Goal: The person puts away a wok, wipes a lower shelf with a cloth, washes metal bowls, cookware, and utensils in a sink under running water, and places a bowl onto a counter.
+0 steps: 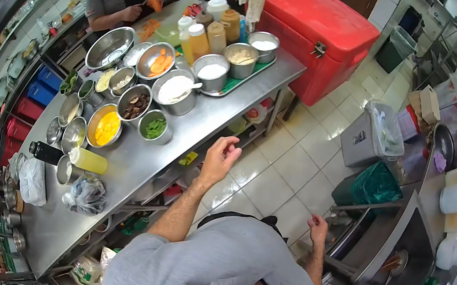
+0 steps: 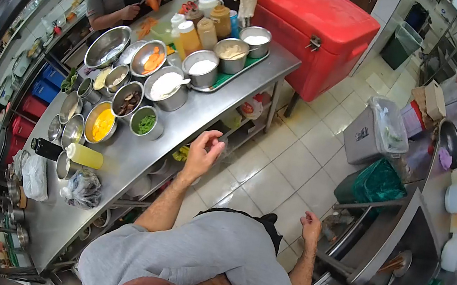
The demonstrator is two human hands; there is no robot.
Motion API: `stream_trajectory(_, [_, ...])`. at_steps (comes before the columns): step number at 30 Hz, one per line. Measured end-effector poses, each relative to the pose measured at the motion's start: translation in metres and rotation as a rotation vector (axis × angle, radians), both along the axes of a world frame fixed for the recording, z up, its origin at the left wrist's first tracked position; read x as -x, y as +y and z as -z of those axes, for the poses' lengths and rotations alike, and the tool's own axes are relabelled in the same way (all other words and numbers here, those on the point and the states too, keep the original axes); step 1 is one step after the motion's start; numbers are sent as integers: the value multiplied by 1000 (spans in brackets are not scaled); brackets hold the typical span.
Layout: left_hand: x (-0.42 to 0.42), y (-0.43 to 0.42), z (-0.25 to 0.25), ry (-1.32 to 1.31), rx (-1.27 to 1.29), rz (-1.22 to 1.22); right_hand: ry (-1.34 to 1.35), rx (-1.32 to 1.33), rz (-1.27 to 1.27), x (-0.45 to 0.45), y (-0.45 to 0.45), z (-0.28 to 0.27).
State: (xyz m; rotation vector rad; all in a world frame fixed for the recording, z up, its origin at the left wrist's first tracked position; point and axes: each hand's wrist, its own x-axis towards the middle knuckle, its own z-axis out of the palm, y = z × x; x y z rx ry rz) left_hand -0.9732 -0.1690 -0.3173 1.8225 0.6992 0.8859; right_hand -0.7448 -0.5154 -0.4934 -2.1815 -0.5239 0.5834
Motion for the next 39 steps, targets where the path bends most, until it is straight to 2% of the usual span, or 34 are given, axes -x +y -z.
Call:
stream_trajectory(3, [-64,-29,-14,-11,-88,-2,-107,1,-41,-59,7,-37])
stream_trajectory(5, [-103,-39,-14,76,-152,30,-142,-115,8,-96,16,-52])
stream_trajectory(6, [-122,-46,-21,85,-145,73,-106,-79,15,-104,21,-86])
stream_trajectory(7, [-141,-46,-16,131,-157,80,-169,-38,-45,-128,21,-83])
stream_trajectory(8, [-159,-44,-6,63,-131,129,-187,-58,-45,-146,21,-78])
stream_trajectory(9, [-174,-48,-16,63,-149,168,-184,-117,18,-156,21,-84])
stream_trajectory(11, [-203,-33,-2,78,-229,224,-172,-170,98,-175,16,-99])
stream_trajectory(19, [-358,6,18,104,-246,359,-229,-166,479,-262,-30,-100])
stream_trajectory(23, [-445,7,-3,39,-266,521,-309,-151,684,-303,-47,-130])
stream_trajectory(25, [-483,7,-14,76,-273,549,-459,-141,758,-337,-56,-138])
stream_trajectory(27, [-529,4,-21,51,-263,655,-559,-64,761,-390,-66,-174])
stream_trajectory(29, [-553,-1,-17,53,-289,661,-795,37,694,-439,-79,-183])
stream_trajectory(31, [-572,-10,-8,74,-334,657,-871,133,626,-495,-97,-194])
stream_trajectory(34, [-592,-32,7,100,-290,664,-926,262,551,-581,-125,-206])
stream_trajectory(36, [-603,-53,8,151,-287,648,-1019,478,498,-630,-139,-216])
stream_trajectory(37, [-608,-60,10,141,-303,656,-1026,471,516,-650,-142,-220])
stream_trajectory(39, [-624,-80,15,154,-332,616,-908,622,557,-682,-153,-231])
